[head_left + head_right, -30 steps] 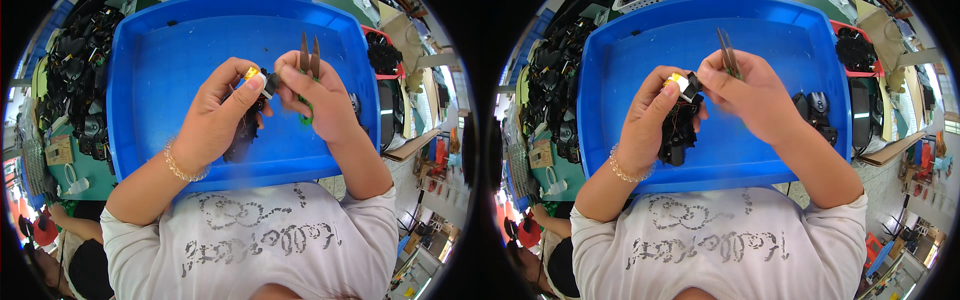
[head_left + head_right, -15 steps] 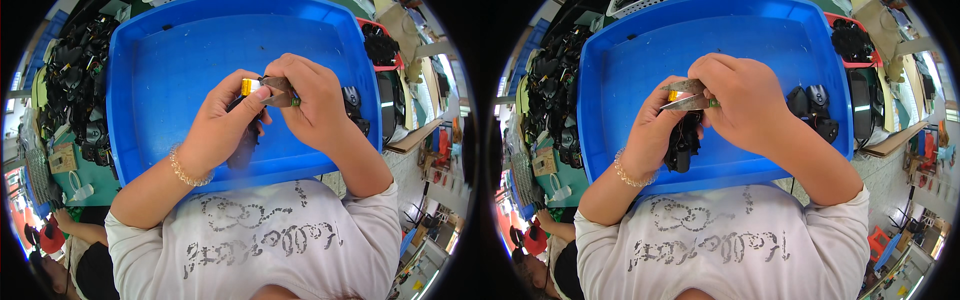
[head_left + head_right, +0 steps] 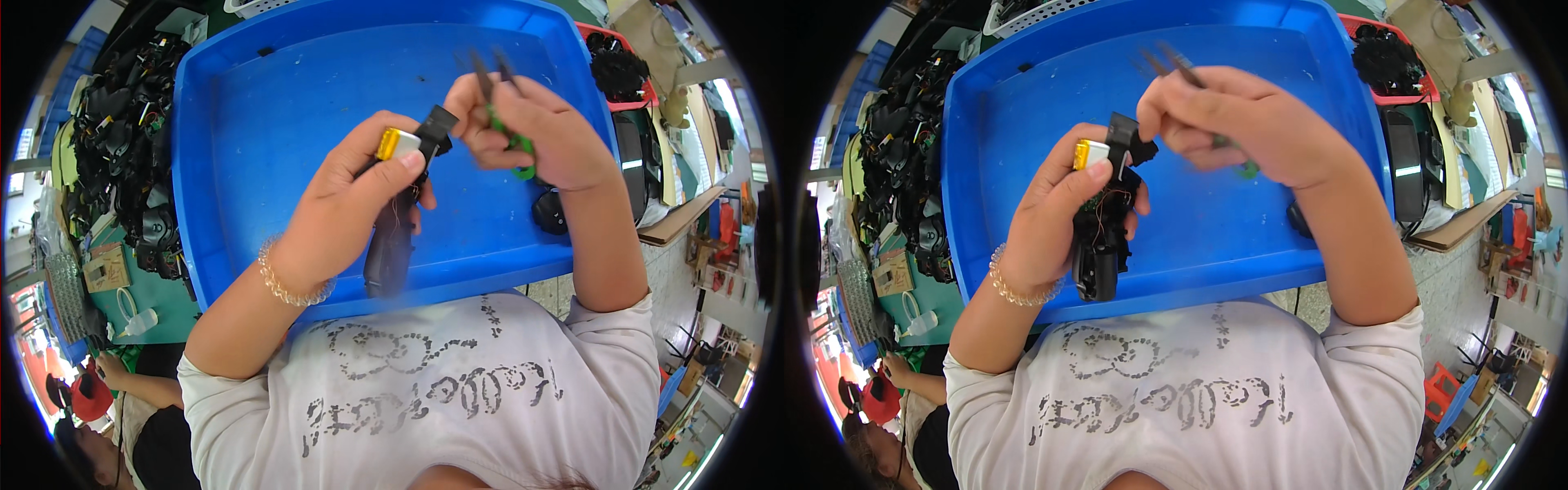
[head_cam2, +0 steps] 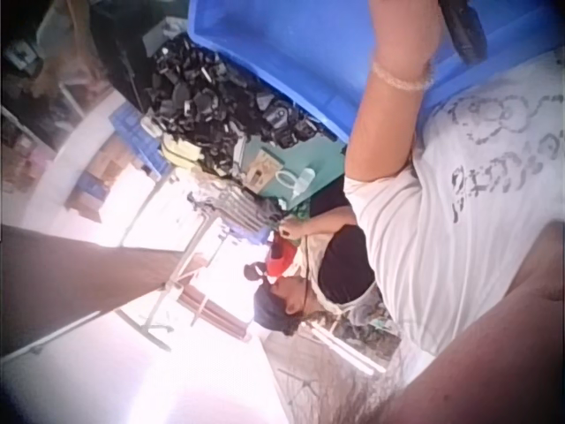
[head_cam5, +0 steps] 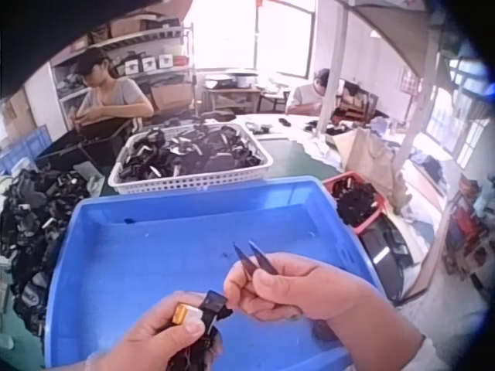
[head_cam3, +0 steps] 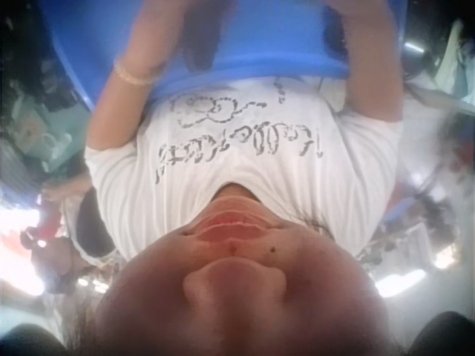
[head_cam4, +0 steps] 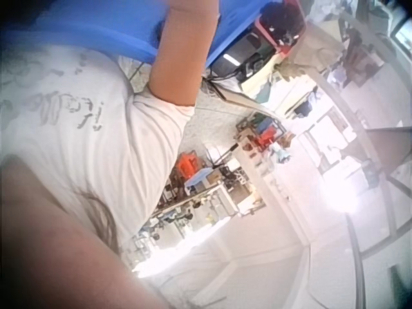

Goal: The person assembles internal components of computer mice by hand, inserting batteries and circuit boards into plastic casings, using pliers to manipulate small parts.

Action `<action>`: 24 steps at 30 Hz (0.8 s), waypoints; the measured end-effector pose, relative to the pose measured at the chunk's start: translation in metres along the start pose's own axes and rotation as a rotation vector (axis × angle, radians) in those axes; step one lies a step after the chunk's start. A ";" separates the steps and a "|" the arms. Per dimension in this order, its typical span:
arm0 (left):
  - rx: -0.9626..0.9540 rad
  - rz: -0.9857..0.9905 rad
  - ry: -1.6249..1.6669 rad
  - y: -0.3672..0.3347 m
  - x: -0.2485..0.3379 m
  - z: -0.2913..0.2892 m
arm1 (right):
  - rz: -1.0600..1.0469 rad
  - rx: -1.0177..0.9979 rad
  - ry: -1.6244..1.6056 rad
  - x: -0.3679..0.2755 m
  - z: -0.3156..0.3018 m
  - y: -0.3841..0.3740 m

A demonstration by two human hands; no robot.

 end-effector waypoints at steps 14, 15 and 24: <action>0.178 0.001 0.285 0.000 0.000 -0.012 | -0.380 0.338 1.244 -0.015 0.022 0.010; 0.186 0.015 0.268 0.000 0.000 -0.012 | -0.380 0.337 1.242 -0.015 0.024 0.009; 0.177 0.019 0.171 0.004 0.000 -0.006 | -0.472 0.350 1.289 -0.013 0.031 0.006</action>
Point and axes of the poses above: each hand's wrist, its own y-axis away from the middle knuckle, its own z-axis out of the palm, x = y × z, the point moved 7 cm from there along -y, towards the middle knuckle, and after that the axes turned 7 degrees about -y, right-handed, at the moved point
